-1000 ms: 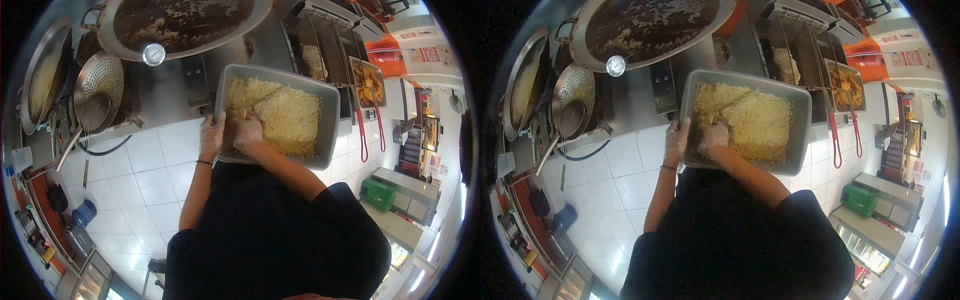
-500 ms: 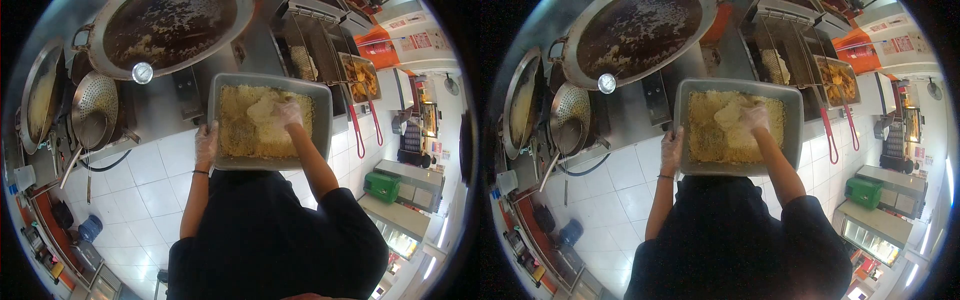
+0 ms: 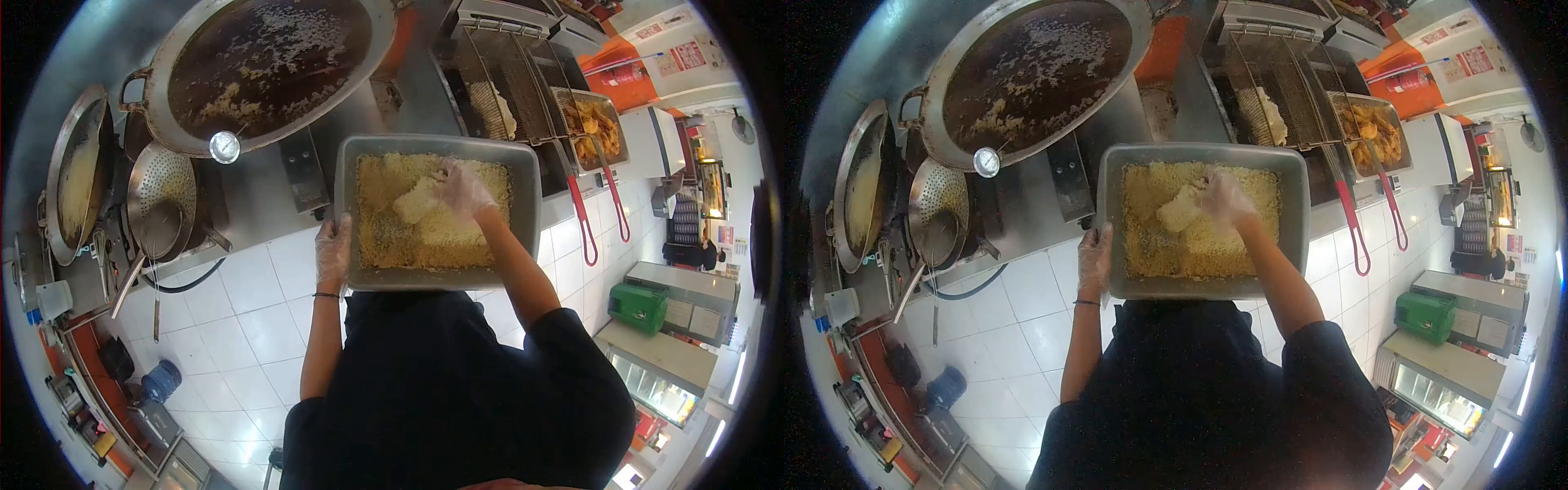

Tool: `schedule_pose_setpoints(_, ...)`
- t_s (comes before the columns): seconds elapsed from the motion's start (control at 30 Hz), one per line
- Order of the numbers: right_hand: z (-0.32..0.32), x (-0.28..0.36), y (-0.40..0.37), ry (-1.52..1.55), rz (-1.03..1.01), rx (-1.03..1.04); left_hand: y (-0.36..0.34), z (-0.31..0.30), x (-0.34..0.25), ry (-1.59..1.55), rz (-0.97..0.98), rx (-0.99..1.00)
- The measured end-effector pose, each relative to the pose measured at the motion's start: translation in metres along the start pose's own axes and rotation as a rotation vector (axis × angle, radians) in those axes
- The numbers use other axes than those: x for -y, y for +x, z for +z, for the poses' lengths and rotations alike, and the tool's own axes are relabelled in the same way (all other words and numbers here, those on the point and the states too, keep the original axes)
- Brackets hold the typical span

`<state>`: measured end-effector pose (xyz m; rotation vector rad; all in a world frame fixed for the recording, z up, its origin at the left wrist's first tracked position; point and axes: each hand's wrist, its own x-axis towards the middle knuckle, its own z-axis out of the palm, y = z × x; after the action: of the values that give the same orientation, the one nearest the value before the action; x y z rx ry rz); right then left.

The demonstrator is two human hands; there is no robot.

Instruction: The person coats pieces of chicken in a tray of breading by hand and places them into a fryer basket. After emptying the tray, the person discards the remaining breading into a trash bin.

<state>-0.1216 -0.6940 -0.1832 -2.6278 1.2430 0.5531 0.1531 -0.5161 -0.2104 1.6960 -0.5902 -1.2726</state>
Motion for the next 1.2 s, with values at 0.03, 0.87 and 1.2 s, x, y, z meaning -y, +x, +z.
schedule_pose_setpoints(0.03,-0.011,0.006,-0.013,0.372,0.145,-0.112,-0.001,0.001,-0.001,0.000,0.019,-0.026)
schedule_pose_setpoints(0.87,-0.263,-0.215,-0.050,0.374,0.008,-0.412,-0.006,0.011,-0.014,0.210,-0.054,-0.081)
schedule_pose_setpoints(1.2,-0.172,-0.319,0.047,-0.277,-0.093,-0.396,-0.006,0.011,-0.011,0.235,-0.072,-0.111)
